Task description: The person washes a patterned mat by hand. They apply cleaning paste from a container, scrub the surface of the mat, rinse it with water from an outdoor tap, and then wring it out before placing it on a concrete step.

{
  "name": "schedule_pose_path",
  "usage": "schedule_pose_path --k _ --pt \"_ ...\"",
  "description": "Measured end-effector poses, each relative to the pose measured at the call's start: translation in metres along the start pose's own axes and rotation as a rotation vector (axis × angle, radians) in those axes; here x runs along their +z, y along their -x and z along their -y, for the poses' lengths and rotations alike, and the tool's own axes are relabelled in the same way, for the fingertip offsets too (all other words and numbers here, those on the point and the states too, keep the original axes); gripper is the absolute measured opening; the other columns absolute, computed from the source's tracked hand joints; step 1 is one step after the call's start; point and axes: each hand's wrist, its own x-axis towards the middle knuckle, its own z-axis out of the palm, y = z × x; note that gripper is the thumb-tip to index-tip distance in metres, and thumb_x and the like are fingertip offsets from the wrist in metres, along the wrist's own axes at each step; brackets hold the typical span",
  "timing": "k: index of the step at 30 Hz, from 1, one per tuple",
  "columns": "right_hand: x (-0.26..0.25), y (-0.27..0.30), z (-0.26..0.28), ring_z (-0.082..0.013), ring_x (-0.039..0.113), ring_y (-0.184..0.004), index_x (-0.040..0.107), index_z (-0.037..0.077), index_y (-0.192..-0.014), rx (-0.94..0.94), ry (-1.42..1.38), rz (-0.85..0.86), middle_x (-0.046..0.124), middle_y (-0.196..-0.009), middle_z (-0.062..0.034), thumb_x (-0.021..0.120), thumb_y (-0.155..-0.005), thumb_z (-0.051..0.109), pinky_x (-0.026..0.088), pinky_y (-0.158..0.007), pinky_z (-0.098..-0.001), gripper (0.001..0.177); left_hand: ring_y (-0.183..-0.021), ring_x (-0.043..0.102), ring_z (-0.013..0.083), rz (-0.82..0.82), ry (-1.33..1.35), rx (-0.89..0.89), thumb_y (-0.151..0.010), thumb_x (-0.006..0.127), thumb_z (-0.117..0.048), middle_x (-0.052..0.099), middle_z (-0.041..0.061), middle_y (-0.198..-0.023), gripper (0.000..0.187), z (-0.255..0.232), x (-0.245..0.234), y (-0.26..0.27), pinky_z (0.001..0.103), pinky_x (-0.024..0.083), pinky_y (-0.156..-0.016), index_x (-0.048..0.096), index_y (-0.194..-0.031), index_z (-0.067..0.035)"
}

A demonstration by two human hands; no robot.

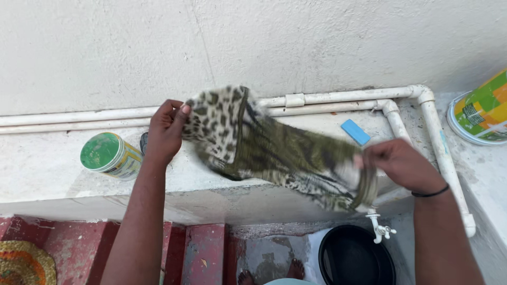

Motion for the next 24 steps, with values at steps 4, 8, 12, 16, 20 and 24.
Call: schedule_pose_path --k 4,8,12,16,20,24 --pt "-0.005 -0.004 -0.014 -0.0194 0.071 -0.077 0.084 0.007 -0.093 0.092 0.128 -0.171 0.079 -0.077 -0.0076 0.075 -0.085 0.039 0.054 -0.077 -0.0373 0.035 -0.072 0.049 0.0020 0.027 -0.009 0.059 -0.106 0.065 -0.032 0.061 -0.006 -0.078 0.027 0.007 -0.003 -0.001 0.020 0.041 -0.063 0.063 -0.103 -0.005" --pt "-0.002 0.003 -0.030 -0.0182 0.072 -0.077 0.084 0.007 -0.095 0.020 0.141 -0.143 0.080 -0.079 -0.0062 0.075 -0.082 0.039 0.054 -0.076 -0.0352 0.036 -0.073 0.048 0.0032 0.020 -0.029 0.037 -0.107 0.065 -0.032 0.061 -0.005 -0.079 0.026 0.005 -0.001 0.004 0.021 0.041 -0.065 0.064 -0.104 -0.006" --pt "0.003 0.007 -0.027 -0.0227 0.061 -0.070 0.084 0.003 -0.090 0.064 0.119 -0.151 0.071 -0.068 -0.0144 0.077 -0.084 0.041 0.050 -0.069 -0.0398 0.040 -0.068 0.050 0.0040 -0.006 -0.138 -0.042 -0.105 0.064 -0.035 0.062 -0.004 -0.074 0.027 -0.006 -0.002 0.005 0.023 0.042 -0.061 0.065 -0.103 -0.008" --pt "0.001 0.009 -0.021 -0.0215 0.063 -0.069 0.084 0.004 -0.091 0.081 0.131 -0.190 0.071 -0.073 -0.0131 0.076 -0.085 0.043 0.051 -0.070 -0.0387 0.041 -0.068 0.048 0.0050 -0.028 -0.185 0.026 -0.106 0.065 -0.034 0.060 -0.003 -0.073 0.027 -0.006 -0.006 0.010 0.023 0.040 -0.061 0.066 -0.104 -0.007" --pt "-0.001 0.013 -0.024 -0.0171 0.067 -0.075 0.084 0.004 -0.096 0.004 -0.017 -0.154 0.077 -0.077 -0.0101 0.078 -0.082 0.041 0.053 -0.070 -0.0362 0.039 -0.068 0.053 0.0065 0.036 -0.103 -0.071 -0.102 0.068 -0.026 0.065 -0.001 -0.076 0.020 -0.001 -0.019 0.019 0.025 0.043 -0.060 0.068 -0.103 -0.006" --pt "-0.009 0.004 -0.023 -0.0134 0.069 -0.068 0.082 0.005 -0.099 -0.062 0.093 -0.198 0.077 -0.074 -0.0060 0.077 -0.087 0.036 0.054 -0.066 -0.0309 0.034 -0.070 0.064 0.0074 0.367 0.100 -0.245 -0.092 0.074 -0.014 0.072 0.002 -0.078 0.014 -0.003 -0.037 0.029 0.025 0.050 -0.061 0.071 -0.100 -0.003"
